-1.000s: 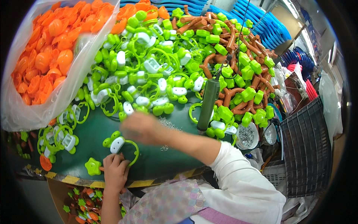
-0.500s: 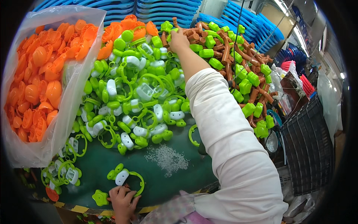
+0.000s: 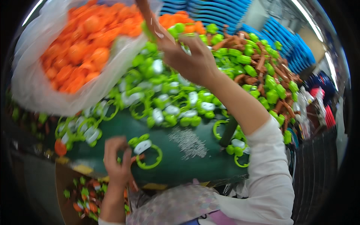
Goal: The person assembles colorful plastic toy components on a green workbench. They pick up green and orange parts, insert screws, and use a power screwdriver to fasten them together, then place the completed toys into a cardboard box.
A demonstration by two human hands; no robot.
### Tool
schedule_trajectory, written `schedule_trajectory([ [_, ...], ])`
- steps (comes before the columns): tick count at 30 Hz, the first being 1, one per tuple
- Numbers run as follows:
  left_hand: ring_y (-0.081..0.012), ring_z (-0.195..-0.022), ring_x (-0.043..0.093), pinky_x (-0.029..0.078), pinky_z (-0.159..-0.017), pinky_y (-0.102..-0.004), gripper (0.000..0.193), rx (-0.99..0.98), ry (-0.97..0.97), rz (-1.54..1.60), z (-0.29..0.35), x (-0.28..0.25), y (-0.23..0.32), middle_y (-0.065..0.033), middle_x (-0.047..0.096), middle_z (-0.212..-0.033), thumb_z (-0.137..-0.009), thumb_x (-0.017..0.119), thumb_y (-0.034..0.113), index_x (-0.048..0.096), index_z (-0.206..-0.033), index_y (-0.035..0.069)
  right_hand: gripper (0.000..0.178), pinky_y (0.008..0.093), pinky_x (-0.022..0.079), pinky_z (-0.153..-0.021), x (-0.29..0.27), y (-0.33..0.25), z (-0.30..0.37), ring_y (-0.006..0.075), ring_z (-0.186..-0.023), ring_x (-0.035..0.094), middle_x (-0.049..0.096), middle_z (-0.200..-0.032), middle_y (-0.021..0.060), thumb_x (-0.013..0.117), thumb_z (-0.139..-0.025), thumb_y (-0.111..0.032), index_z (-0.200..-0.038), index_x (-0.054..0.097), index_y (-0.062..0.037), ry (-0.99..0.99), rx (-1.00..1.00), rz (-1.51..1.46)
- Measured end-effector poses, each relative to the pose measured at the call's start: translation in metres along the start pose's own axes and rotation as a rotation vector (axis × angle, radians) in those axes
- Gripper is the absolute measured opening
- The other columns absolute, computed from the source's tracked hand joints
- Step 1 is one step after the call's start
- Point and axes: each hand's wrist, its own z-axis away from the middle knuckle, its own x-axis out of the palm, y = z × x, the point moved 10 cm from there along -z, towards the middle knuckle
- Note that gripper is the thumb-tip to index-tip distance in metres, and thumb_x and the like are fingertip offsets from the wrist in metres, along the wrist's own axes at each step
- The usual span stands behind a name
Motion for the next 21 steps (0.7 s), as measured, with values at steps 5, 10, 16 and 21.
schedule_trajectory([
  [5,-0.0140,-0.111,0.057,0.051,-0.089,-0.0299,0.049,-0.025,0.176,0.575,-0.036,-0.015,0.038,-0.0098,0.055,-0.132,-0.098,0.063,0.011,0.047,-0.143,-0.003,0.030,0.0336,0.054,-0.076,-0.057,-0.192,0.053,0.0232,-0.098,0.059,0.058,-0.108,0.0029,0.071,-0.074,-0.014,-0.104,0.069,-0.0124,-0.063,-0.535,-0.064],
  [10,-0.0098,-0.088,0.063,0.054,-0.079,-0.0256,0.020,-0.150,0.122,0.338,-0.008,-0.018,0.033,-0.0063,0.066,-0.107,-0.099,0.065,0.011,0.062,-0.115,-0.002,0.049,0.0391,0.052,-0.092,-0.044,-0.200,0.067,0.0275,-0.112,0.058,0.051,-0.135,0.0108,0.069,-0.089,-0.026,-0.133,0.058,-0.0083,-0.339,-0.006,-0.783],
  [16,-0.0130,-0.092,0.063,0.052,-0.083,-0.0273,0.029,-0.237,0.014,0.306,0.012,-0.006,0.041,-0.0062,0.066,-0.103,-0.092,0.074,0.012,0.062,-0.115,-0.001,0.058,0.0329,0.055,-0.079,0.034,-0.200,0.110,0.0173,-0.095,0.065,0.049,-0.134,0.0148,0.058,-0.104,-0.029,-0.152,0.036,-0.0053,-0.624,1.127,-1.624],
  [21,-0.0216,-0.101,0.064,0.051,-0.089,-0.0330,0.033,-0.032,-0.149,0.211,0.023,0.005,0.057,-0.0103,0.066,-0.110,-0.088,0.076,0.010,0.064,-0.118,0.001,0.049,0.0287,0.057,-0.062,0.042,-0.222,0.116,0.0127,-0.079,0.064,0.061,-0.109,0.0087,0.054,-0.106,-0.024,-0.151,0.044,-0.0094,-0.802,1.129,-1.832],
])
